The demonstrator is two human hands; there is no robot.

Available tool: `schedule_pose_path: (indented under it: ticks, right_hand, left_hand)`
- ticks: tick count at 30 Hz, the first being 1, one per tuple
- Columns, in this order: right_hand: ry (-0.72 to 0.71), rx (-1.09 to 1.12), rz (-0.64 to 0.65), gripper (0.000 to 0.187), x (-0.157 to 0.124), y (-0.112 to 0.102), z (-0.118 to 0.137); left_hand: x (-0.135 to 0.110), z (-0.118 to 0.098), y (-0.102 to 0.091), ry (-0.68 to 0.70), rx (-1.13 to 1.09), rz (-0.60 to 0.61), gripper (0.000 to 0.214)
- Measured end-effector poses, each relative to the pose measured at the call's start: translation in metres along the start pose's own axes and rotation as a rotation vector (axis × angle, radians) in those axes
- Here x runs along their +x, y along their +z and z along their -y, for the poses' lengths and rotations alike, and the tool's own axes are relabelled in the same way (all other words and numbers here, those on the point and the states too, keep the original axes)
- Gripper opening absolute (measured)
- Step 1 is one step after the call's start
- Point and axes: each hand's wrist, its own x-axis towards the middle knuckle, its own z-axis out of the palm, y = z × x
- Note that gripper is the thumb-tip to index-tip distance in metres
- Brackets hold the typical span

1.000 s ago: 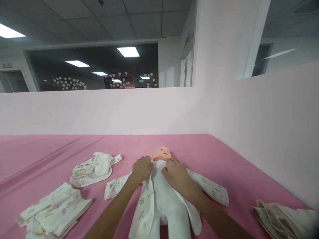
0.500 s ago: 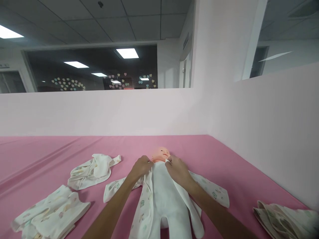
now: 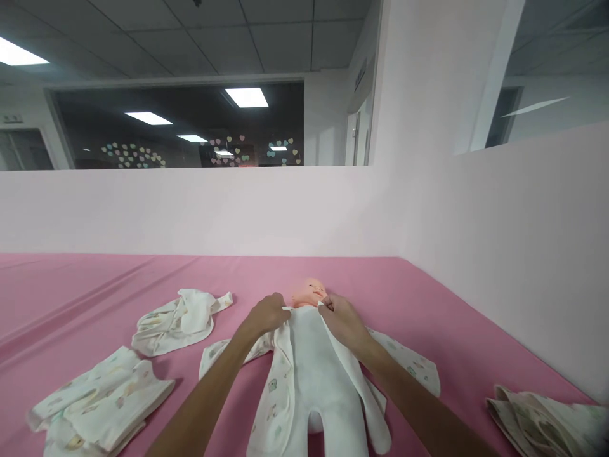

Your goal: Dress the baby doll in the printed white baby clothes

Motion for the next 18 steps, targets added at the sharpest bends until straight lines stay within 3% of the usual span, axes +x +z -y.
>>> schedule_pose_path:
  ticks: [9,18]
  right_hand:
    - [0.038,0.086,0.025,0.013,-0.001,-0.003,0.002]
    - [0.069,0.285,0.084,0.019,-0.002,-0.006,0.0]
  left_hand:
    - [-0.014,-0.021,-0.031,0.036,-0.03,-0.082,0.012]
    - [-0.013,-0.032,-0.015,0.114,0.02,-0.193,0.018]
